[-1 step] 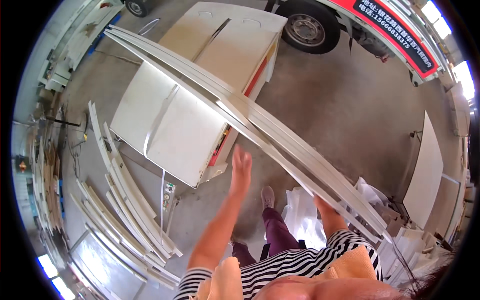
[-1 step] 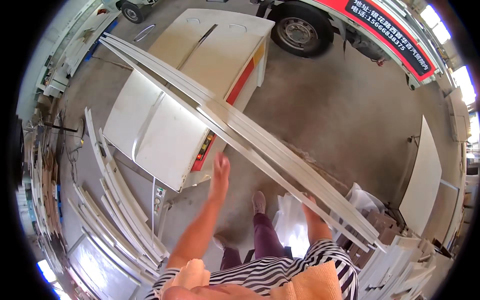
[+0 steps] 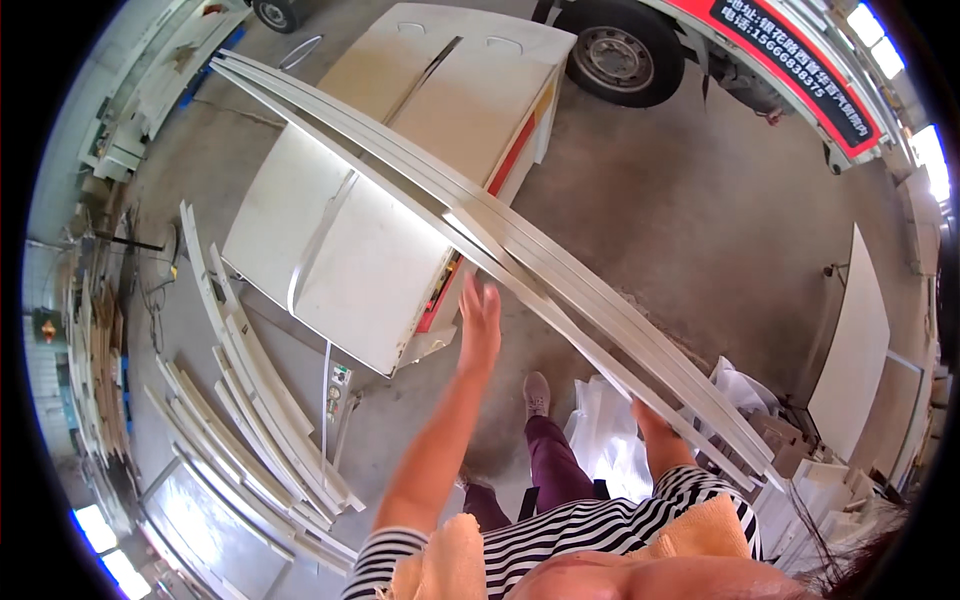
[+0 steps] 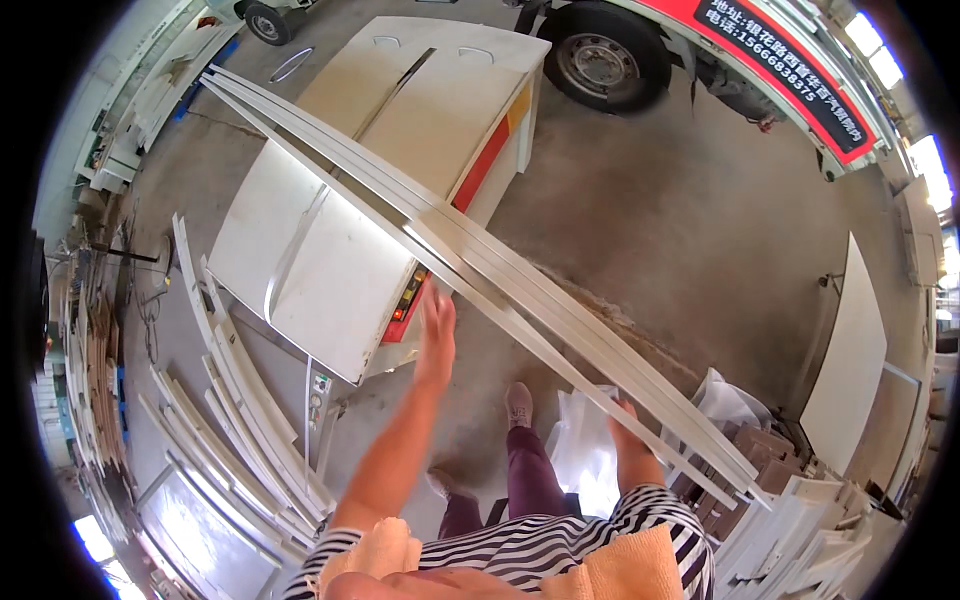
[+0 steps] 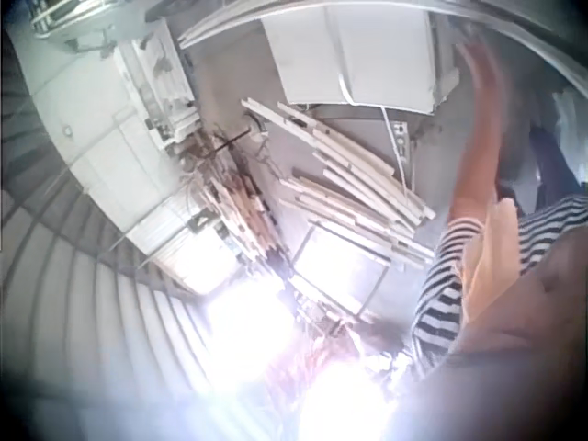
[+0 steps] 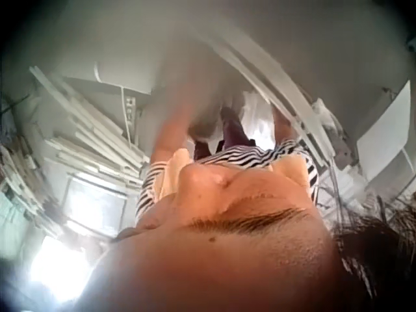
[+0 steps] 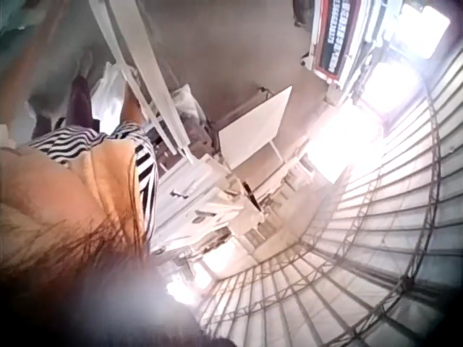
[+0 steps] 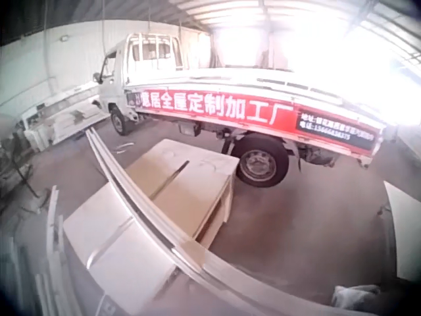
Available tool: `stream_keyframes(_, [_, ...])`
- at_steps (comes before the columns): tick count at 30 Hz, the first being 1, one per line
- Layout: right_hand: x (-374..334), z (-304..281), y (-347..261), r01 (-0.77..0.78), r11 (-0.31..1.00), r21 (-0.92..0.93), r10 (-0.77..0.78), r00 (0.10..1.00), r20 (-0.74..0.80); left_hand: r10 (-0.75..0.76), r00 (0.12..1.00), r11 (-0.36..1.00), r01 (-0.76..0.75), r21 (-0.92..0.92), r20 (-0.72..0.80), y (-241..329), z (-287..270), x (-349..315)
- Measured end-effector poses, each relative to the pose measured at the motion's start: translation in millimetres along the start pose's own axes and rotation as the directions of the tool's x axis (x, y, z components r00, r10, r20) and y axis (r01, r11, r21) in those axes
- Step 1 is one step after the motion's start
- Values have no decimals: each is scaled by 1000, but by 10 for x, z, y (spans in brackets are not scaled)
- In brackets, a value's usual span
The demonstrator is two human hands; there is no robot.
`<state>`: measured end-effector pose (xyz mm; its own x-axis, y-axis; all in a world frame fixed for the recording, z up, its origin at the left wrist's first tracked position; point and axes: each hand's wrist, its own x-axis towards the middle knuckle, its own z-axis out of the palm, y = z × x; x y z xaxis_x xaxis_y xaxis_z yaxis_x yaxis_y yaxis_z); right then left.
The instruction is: The person gathers long trim pieces from the floor, bundles them together using plastic strapping, and loads the bundle onto the truck bed. The person then gathers and bundles another set of trim pieces.
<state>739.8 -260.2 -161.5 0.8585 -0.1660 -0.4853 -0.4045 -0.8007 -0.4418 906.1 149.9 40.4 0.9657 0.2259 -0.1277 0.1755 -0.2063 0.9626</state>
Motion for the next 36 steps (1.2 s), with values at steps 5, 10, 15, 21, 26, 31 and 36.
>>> stream_keyframes(5, [-174, -132, 324, -136, 983, 127, 129, 990, 65, -297, 939, 948, 267, -175, -175, 626, 421, 478])
stream_keyframes(10, [-11, -158, 256, -139, 972, 188, 119, 986, 113, -184, 970, 960, 142, -241, -160, 676, 448, 553])
stream_keyframes(15, [-62, -204, 158, -169, 947, 272, 129, 979, 159, -218, 971, 961, 196, -193, -96, 462, 534, 488])
stream_keyframes(21, [-227, -223, -1047, 319, 939, 131, -314, 948, -58, -171, 972, 957, 202, 210, -159, 700, 317, 431])
stream_keyframes(26, [-269, -273, -1445, 478, 877, 49, -453, 857, -245, 46, 993, 883, 8, 469, -105, 1128, 489, 588])
stream_keyframes(31, [-762, -108, -1743, 383, 924, -20, -327, 759, -564, -51, 990, 941, 3, -338, -133, 1511, 668, 720])
stream_keyframes(36, [-1465, -572, -1494, 218, 897, 384, -228, 973, -18, 99, 991, 825, -135, -548, -95, 2313, 551, 795])
